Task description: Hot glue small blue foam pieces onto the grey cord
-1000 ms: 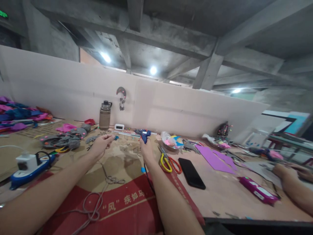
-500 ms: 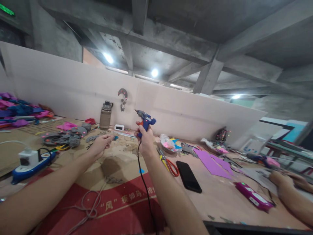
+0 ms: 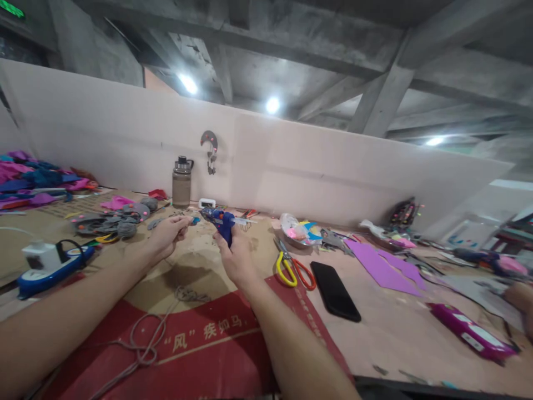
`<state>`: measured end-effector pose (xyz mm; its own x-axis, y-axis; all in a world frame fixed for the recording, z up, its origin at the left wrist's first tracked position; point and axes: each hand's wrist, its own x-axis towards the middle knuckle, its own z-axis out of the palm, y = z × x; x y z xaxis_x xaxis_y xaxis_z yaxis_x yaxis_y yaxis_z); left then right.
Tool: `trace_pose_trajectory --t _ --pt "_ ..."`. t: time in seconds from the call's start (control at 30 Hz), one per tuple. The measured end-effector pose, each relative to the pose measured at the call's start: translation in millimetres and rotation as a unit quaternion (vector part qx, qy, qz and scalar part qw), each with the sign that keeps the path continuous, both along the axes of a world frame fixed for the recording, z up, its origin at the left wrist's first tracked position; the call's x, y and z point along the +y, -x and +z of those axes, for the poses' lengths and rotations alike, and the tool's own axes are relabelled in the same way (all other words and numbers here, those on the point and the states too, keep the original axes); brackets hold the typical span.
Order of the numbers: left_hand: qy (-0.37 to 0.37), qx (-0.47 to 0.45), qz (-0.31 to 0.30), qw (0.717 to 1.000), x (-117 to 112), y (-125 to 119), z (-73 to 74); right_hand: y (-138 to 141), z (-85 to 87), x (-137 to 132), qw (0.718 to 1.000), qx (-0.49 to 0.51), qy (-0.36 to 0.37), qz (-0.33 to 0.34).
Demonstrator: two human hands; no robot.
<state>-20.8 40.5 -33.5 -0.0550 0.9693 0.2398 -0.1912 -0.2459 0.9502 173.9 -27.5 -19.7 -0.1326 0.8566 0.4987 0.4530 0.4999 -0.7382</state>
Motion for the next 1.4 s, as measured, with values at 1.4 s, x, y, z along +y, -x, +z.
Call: trace_pose_trajectory --t 1.4 --pt "-0.051 0.003 0.012 0.999 -5.5 -7.5 4.9 9.6 -3.5 -6.1 0.988 -0.109 -0.057 -0.089"
